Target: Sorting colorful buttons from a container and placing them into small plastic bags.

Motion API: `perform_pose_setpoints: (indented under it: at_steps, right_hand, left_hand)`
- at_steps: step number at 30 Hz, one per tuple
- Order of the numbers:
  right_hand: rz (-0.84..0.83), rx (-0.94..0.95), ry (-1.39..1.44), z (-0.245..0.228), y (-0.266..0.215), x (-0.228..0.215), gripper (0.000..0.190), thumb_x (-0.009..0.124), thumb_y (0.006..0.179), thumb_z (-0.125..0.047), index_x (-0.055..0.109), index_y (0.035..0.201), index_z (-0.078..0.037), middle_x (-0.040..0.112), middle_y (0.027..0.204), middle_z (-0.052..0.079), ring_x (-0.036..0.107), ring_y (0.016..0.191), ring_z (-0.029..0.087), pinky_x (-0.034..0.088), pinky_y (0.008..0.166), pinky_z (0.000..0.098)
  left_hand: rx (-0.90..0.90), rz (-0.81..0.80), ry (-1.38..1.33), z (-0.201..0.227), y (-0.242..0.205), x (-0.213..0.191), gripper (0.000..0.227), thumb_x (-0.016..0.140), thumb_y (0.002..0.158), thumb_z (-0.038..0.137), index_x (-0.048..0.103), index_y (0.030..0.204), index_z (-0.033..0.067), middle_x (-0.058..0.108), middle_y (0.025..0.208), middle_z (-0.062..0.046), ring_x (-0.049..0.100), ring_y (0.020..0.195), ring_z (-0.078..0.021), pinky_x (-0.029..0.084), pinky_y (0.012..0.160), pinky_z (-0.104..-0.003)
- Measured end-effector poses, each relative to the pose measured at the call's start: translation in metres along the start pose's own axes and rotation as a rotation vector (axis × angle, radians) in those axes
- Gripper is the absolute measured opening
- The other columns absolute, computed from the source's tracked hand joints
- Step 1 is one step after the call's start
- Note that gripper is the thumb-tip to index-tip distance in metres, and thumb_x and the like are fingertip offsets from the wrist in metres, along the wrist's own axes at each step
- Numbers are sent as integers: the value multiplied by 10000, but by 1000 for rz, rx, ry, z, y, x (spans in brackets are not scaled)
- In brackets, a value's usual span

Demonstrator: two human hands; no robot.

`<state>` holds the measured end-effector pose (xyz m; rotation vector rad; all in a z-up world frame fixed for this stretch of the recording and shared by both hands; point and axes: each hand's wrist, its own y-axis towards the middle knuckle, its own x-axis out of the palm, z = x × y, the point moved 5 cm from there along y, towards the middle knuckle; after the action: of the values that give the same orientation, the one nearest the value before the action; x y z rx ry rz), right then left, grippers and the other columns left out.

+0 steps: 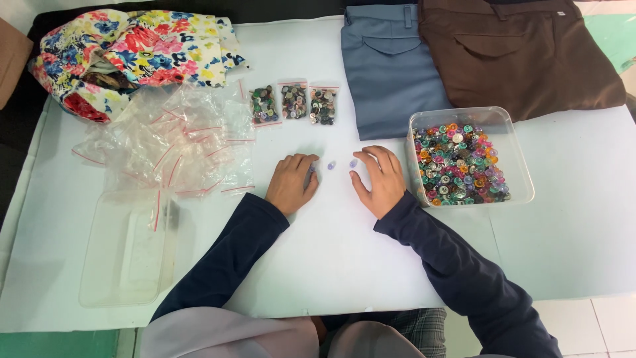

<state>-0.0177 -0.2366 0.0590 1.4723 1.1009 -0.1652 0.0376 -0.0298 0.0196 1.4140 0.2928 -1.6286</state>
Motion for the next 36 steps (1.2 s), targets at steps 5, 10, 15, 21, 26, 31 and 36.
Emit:
perform_pose_setpoints:
  at_steps: [5, 10, 15, 21, 26, 31, 36]
  right_hand:
    - [147, -113, -11, -36, 13, -78, 272, 670, 948, -175, 696, 1208, -97, 600, 1242, 119, 583, 1211, 336, 484, 1039, 454]
    - [43, -32, -14, 28, 15, -138, 265, 618, 983, -189, 697, 1228, -126, 634, 1245, 66, 609, 1228, 315, 491, 1014, 466]
    - [-656, 486, -94, 125, -27, -157, 824, 771, 776, -526, 504, 1456, -143, 599, 1294, 350, 550, 1262, 575, 410, 1091, 626]
    - [-743, 556, -30, 173, -55, -119, 1068, 916, 530, -613, 510, 1466, -298, 553, 1413, 194, 561, 1259, 527, 457, 1050, 634]
    - [-759, 513, -78, 191, -73, -91, 1208, 929, 443, -646, 444, 1495, -305, 480, 1397, 153, 601, 1178, 521, 519, 977, 628]
    - [-693, 472, 5, 206, -94, -66, 991, 893, 639, -355, 399, 1486, -211, 455, 1289, 203, 665, 1013, 527, 596, 881, 605]
    - [-578, 478, -63, 217, -101, -64, 647, 713, 801, -195, 479, 1404, -176, 538, 1172, 169, 697, 903, 469, 614, 742, 522]
  left_hand:
    - [122, 236, 12, 36, 21, -26, 392, 663, 923, 291, 602, 1277, 133, 567, 1175, -81, 582, 1100, -285, 454, 950, -435]
    - [266, 296, -216, 134, 67, -68, 430, 717, 909, 297, 600, 1273, 101, 589, 1221, -134, 584, 1181, -361, 468, 1000, -479]
    - [359, -138, -317, 216, 104, -51, 673, 674, 898, 406, 507, 1379, -33, 559, 1345, -304, 525, 1336, -457, 470, 1095, -501]
    - [214, -232, 78, 212, 148, 118, 978, 829, 353, 612, 592, 1170, 130, 611, 1055, -84, 650, 1049, -309, 577, 810, -433]
    - [79, -308, 310, 229, 160, 141, 879, 835, 340, 519, 574, 1062, 91, 576, 951, -93, 658, 855, -309, 559, 666, -413]
    - [35, -283, 459, 234, 160, 118, 892, 895, 335, 444, 538, 1078, 105, 532, 990, -73, 645, 830, -260, 582, 641, -368]
    - [96, -372, -22, 208, 169, 149, 586, 803, 598, 178, 528, 1098, 46, 552, 1084, -198, 698, 643, -344, 594, 540, -486]
